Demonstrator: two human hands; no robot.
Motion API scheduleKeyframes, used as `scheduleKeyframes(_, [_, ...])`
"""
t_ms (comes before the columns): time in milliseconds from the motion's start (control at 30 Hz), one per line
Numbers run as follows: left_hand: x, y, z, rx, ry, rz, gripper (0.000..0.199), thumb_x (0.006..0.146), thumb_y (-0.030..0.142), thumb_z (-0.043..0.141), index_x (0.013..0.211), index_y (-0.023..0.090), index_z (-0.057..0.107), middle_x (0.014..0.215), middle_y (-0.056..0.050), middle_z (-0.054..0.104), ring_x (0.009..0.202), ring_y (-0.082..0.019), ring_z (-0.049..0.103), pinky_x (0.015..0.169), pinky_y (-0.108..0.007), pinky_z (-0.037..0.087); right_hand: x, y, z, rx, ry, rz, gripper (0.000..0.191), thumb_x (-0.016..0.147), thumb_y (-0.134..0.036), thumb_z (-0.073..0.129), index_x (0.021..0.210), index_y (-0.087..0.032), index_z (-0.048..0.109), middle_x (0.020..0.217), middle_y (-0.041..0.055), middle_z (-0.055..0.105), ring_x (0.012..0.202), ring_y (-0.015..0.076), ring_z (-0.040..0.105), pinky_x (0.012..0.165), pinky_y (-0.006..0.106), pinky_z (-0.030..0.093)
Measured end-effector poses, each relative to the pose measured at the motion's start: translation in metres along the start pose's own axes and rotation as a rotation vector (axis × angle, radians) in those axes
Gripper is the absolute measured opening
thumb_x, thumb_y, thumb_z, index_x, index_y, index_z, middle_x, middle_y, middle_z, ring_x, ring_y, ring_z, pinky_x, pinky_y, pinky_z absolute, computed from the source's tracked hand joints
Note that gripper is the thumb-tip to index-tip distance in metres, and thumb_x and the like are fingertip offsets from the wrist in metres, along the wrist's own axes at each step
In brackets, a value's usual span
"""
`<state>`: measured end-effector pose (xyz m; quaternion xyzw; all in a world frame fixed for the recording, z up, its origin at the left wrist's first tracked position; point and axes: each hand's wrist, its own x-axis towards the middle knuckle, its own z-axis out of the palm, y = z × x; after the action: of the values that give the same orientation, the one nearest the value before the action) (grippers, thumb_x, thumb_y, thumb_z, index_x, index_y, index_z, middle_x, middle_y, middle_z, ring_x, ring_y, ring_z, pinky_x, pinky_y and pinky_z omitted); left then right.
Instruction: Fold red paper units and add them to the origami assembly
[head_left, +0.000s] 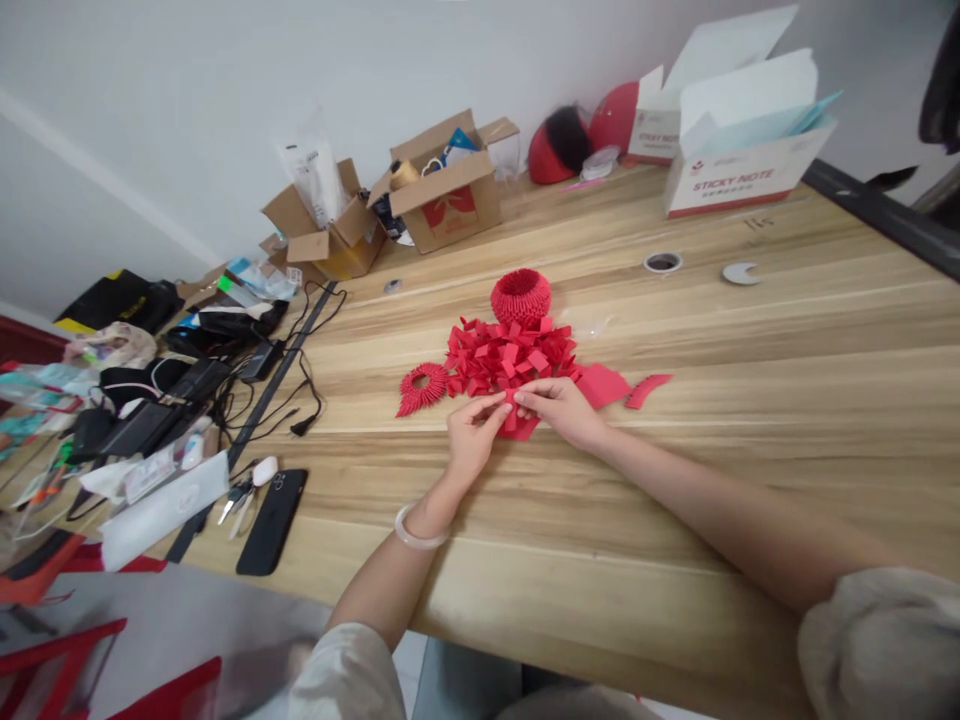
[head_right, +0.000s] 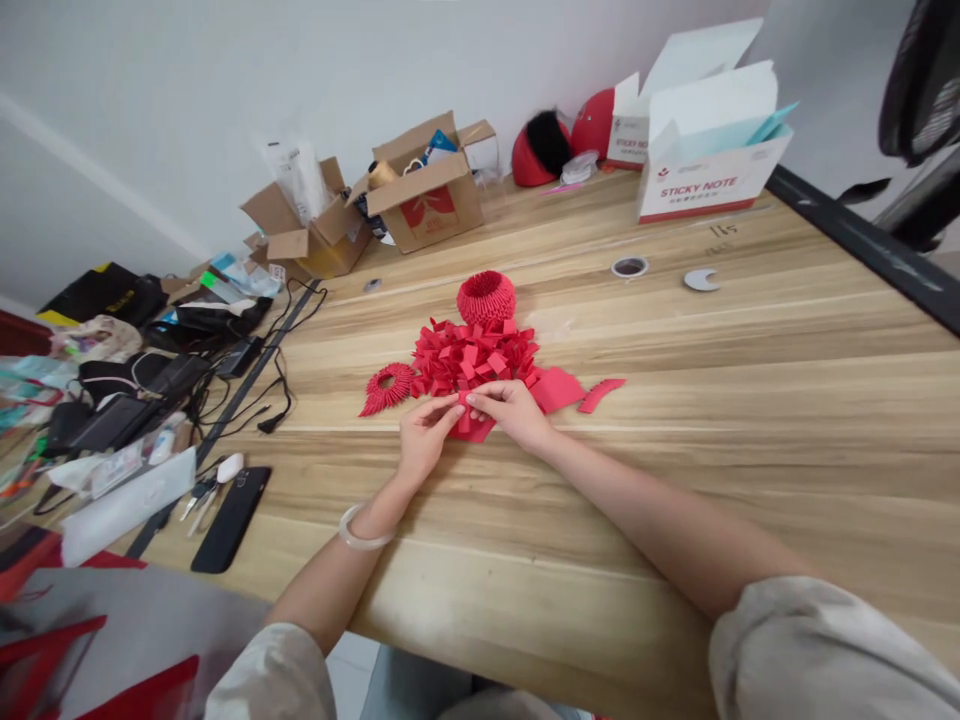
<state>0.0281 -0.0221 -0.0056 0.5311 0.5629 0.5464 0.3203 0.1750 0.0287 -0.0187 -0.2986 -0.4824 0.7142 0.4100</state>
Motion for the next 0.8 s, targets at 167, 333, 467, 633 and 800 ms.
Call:
scheduleKeyframes(167, [-0.0001,0.0026,0.0000,0.009,-0.006,0.014,0.022,0.069,0.026,0.071,0.088,0.015,0.073,0.087,-0.008,0.071,0.076,-0.015,0.065,0.074,-0.026,0.052,-0.0019,-0.0025,-0.0001,-0.116,-0.003,-0.037,0.029,0.071,-0.041,0.067,0.077,-0.012,0.070,0.062,0.0015,0.062,0.057,0.0091,0.053,0.053,0.021,0.042])
scheduleKeyframes(333, [-0.0008,0.0034,0.0010,0.026,-0.005,0.040,0.019,0.069,0.026,0.071,0.086,0.016,0.073,0.086,-0.007,0.071,0.076,-0.014,0.064,0.073,-0.025,0.052,-0.0021,-0.0028,-0.0003,-0.155,-0.018,-0.048,0.029,0.073,-0.041,0.065,0.073,-0.012,0.070,0.062,0.0020,0.063,0.058,0.0094,0.053,0.056,0.022,0.043])
scheduleKeyframes(467, [-0.0019,0.0037,0.0032,-0.006,0.012,-0.019,0.021,0.068,0.027,0.071,0.085,0.015,0.071,0.083,-0.007,0.071,0.073,-0.013,0.065,0.071,-0.025,0.052,-0.0018,-0.0030,0.0005,-0.128,-0.017,-0.055,0.027,0.072,-0.039,0.065,0.070,-0.012,0.069,0.061,0.0019,0.062,0.059,0.0093,0.054,0.058,0.022,0.044])
scheduleKeyframes(633, [-0.0024,0.0057,0.0045,-0.012,0.038,-0.049,0.022,0.066,0.027,0.072,0.084,0.014,0.070,0.081,-0.007,0.072,0.071,-0.014,0.066,0.071,-0.025,0.053,-0.0023,-0.0049,0.0016,-0.097,-0.014,-0.035,0.028,0.071,-0.040,0.066,0.071,-0.012,0.069,0.060,0.0014,0.062,0.056,0.0088,0.053,0.056,0.022,0.044])
scheduleKeyframes(800, [-0.0018,0.0068,0.0036,0.003,0.049,-0.055,0.024,0.066,0.029,0.072,0.084,0.014,0.071,0.084,-0.008,0.072,0.075,-0.016,0.067,0.074,-0.028,0.054,-0.0027,-0.0056,0.0014,-0.085,-0.019,-0.037,0.029,0.071,-0.041,0.066,0.071,-0.012,0.069,0.059,0.0011,0.062,0.055,0.0083,0.054,0.056,0.021,0.044])
